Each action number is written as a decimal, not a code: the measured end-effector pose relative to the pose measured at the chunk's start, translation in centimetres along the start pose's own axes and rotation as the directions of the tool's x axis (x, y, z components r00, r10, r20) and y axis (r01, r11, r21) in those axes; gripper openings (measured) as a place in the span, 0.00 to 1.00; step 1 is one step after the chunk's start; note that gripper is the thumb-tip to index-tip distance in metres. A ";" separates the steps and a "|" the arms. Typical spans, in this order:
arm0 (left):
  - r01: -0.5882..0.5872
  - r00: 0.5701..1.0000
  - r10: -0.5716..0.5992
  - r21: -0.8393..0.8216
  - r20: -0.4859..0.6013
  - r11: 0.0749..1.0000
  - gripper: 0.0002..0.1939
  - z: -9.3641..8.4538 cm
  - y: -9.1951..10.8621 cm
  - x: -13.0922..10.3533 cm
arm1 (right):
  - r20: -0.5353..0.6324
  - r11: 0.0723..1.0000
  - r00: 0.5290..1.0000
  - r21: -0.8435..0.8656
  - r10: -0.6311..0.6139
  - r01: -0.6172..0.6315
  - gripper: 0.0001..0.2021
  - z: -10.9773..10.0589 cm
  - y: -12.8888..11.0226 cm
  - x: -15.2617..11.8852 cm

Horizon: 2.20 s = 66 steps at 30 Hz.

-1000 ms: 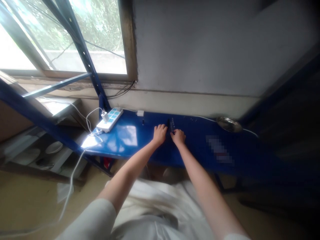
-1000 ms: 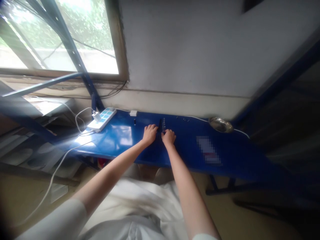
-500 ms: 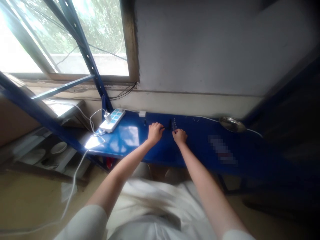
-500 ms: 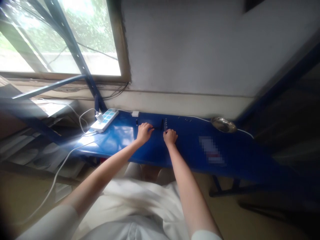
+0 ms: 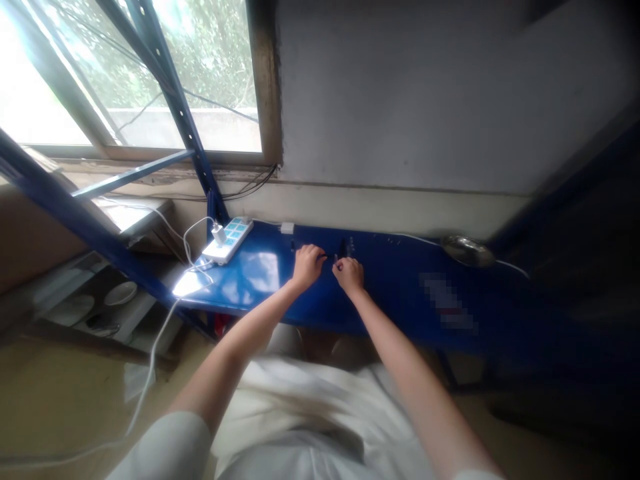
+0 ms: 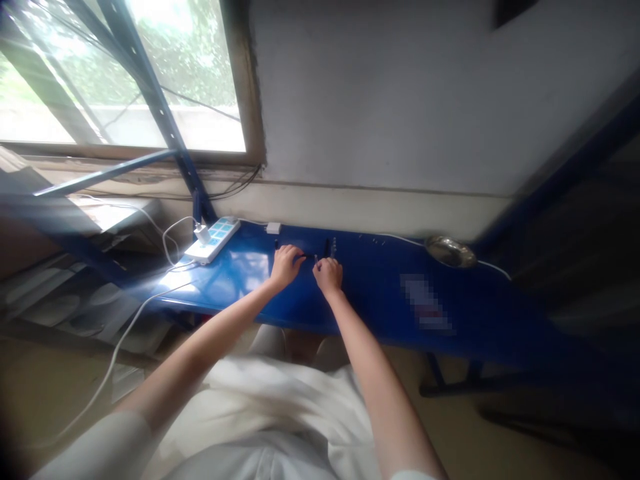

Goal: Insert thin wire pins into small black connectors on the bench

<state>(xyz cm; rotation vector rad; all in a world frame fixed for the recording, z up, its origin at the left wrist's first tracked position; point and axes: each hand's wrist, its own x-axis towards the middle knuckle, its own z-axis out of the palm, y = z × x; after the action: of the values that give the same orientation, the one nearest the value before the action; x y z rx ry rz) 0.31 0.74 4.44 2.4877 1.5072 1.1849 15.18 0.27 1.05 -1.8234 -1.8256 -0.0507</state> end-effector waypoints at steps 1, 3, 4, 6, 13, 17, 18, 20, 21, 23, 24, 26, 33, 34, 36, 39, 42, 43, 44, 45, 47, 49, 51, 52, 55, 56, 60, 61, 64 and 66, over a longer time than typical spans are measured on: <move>0.003 1.000 -0.003 0.001 -0.010 1.000 0.05 0.0 -0.2 0.0 | -0.005 1.000 1.000 0.001 -0.014 0.014 0.08 -0.1 -0.2 0.0; 0.010 1.000 -0.010 -0.001 -0.029 1.000 0.05 0.0 -0.5 0.0 | -0.005 0.999 0.999 0.002 -0.032 0.032 0.08 -0.2 -0.6 0.0; 0.010 0.999 -0.011 -0.003 -0.036 1.000 0.05 0.0 -0.6 0.0 | -0.003 0.999 0.999 0.003 -0.038 0.038 0.08 -0.3 -0.7 0.0; 0.006 0.999 -0.007 -0.007 -0.046 1.000 0.05 -0.2 -0.7 0.0 | 0.002 0.999 0.999 0.003 -0.047 0.047 0.08 -0.4 -1.0 0.0; -0.060 0.998 0.059 -0.041 -0.038 0.997 0.14 -1.1 -0.4 -0.4 | 0.027 0.998 0.998 0.001 -0.055 0.055 0.08 -0.5 -1.6 0.2; -0.172 0.982 0.178 -0.089 0.061 0.981 0.19 -1.5 -0.3 -1.0 | 0.037 0.998 0.998 -0.013 -0.059 0.059 0.09 -0.7 -1.8 0.3; -0.192 0.977 0.200 -0.093 0.081 0.977 0.20 -1.5 -0.3 -1.1 | 0.037 0.998 0.997 -0.014 -0.064 0.065 0.09 -0.8 -1.9 0.3; -0.214 0.969 0.223 -0.094 0.102 0.972 0.19 -1.5 -0.4 -1.2 | 0.037 0.997 0.996 -0.012 -0.081 0.081 0.08 -1.0 -2.0 0.4; -0.220 0.967 0.230 -0.096 0.107 0.971 0.19 -1.4 -0.5 -1.2 | 0.036 0.996 0.995 -0.010 -0.089 0.090 0.08 -1.1 -2.0 0.4; -0.228 0.965 0.240 -0.110 0.106 0.967 0.18 -1.3 -0.6 -1.0 | 0.030 0.995 0.995 -0.006 -0.098 0.098 0.08 -1.1 -2.1 0.3; -0.228 0.965 0.241 -0.120 0.104 0.966 0.18 -1.3 -0.7 -0.9 | 0.026 0.995 0.995 -0.004 -0.099 0.099 0.08 -1.1 -2.1 0.3; -0.213 0.968 0.228 -0.144 0.104 0.967 0.15 -1.3 -0.9 -0.3 | 0.020 0.995 0.995 -0.001 -0.101 0.101 0.08 -1.1 -2.1 0.2; -0.186 0.954 0.231 -0.228 0.192 0.956 0.06 -1.1 -2.2 2.4 | 0.013 0.993 0.993 0.012 -0.116 0.116 0.08 -1.1 -1.7 0.1; -0.200 0.945 0.249 -0.224 0.212 0.954 0.06 -1.1 -2.4 2.7 | 0.012 0.993 0.993 0.015 -0.117 0.117 0.08 -1.1 -1.7 0.1; -0.237 0.925 0.284 -0.202 0.251 0.950 0.06 -1.4 -2.5 3.1 | 0.010 0.993 0.993 0.020 -0.120 0.120 0.08 -1.2 -1.7 0.0; -0.281 0.899 0.310 -0.135 0.310 0.950 0.07 -2.2 -2.0 3.5 | 0.004 0.992 0.993 0.025 -0.121 0.121 0.08 -1.4 -1.7 0.0; -0.335 0.867 0.336 -0.067 0.369 0.940 0.07 -3.1 -1.1 3.9 | -0.009 0.992 0.993 0.043 -0.117 0.117 0.09 -1.3 -1.9 0.0; -0.363 0.851 0.357 -0.059 0.385 0.930 0.07 -3.3 -0.9 4.2 | -0.018 0.992 0.993 0.054 -0.113 0.114 0.09 -1.2 -2.0 -0.1; -0.391 0.835 0.380 -0.056 0.399 0.919 0.07 -3.6 -0.7 4.6 | -0.030 0.992 0.994 0.068 -0.108 0.110 0.09 -1.1 -2.0 -0.1; -0.416 0.820 0.399 -0.054 0.411 0.908 0.06 -3.8 -0.6 5.0 | -0.046 0.991 0.994 0.085 -0.102 0.105 0.09 -1.0 -2.1 -0.2; -0.436 0.806 0.405 -0.030 0.431 0.900 0.06 -4.2 -0.7 6.3 | -0.087 0.987 0.992 0.130 -0.087 0.098 0.10 -0.8 -2.1 -0.3; -0.414 0.820 0.360 0.028 0.445 0.910 0.07 -4.4 -1.4 7.7 | -0.129 0.979 0.989 0.180 -0.072 0.095 0.12 -0.7 -2.1 -0.6; -0.361 0.846 0.284 0.093 0.450 0.928 0.07 -4.6 -2.4 9.0 | -0.157 0.969 0.985 0.221 -0.074 0.108 0.13 -0.5 -1.9 -0.9; -0.331 0.858 0.243 0.125 0.452 0.935 0.07 -4.6 -3.0 9.4 | -0.169 0.964 0.982 0.236 -0.080 0.119 0.14 -0.5 -1.7 -1.2; -0.282 0.864 0.162 0.191 0.477 0.940 0.05 -4.5 -4.8 10.1 | -0.206 0.956 0.975 0.260 -0.081 0.134 0.14 -0.3 -1.2 -1.8; -0.278 0.860 0.150 0.200 0.489 0.940 0.05 -4.4 -5.3 10.1 | -0.217 0.956 0.973 0.262 -0.073 0.131 0.14 -0.2 -1.0 -1.9; -0.264 0.852 0.124 0.213 0.508 0.941 0.04 -3.7 -6.5 9.5 | -0.238 0.955 0.969 0.265 -0.069 0.133 0.15 0.1 -0.7 -2.2; -0.252 0.856 0.112 0.218 0.505 0.943 0.04 -3.5 -6.7 9.3 | -0.239 0.954 0.968 0.266 -0.074 0.139 0.15 0.2 -0.7 -2.2; -0.217 0.865 0.083 0.220 0.495 0.951 0.05 -3.1 -7.0 8.9 | -0.226 0.952 0.970 0.268 -0.084 0.145 0.15 0.3 -0.8 -2.3; -0.207 0.868 0.083 0.205 0.490 0.957 0.06 -3.1 -7.1 8.8 | -0.217 0.951 0.972 0.271 -0.089 0.148 0.15 0.3 -1.0 -2.4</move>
<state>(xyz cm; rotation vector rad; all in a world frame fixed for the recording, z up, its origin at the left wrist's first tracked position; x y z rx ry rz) -4.66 10.13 9.30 2.8079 1.4148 0.3367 13.98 -1.91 0.20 -1.4529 -1.6997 -0.0153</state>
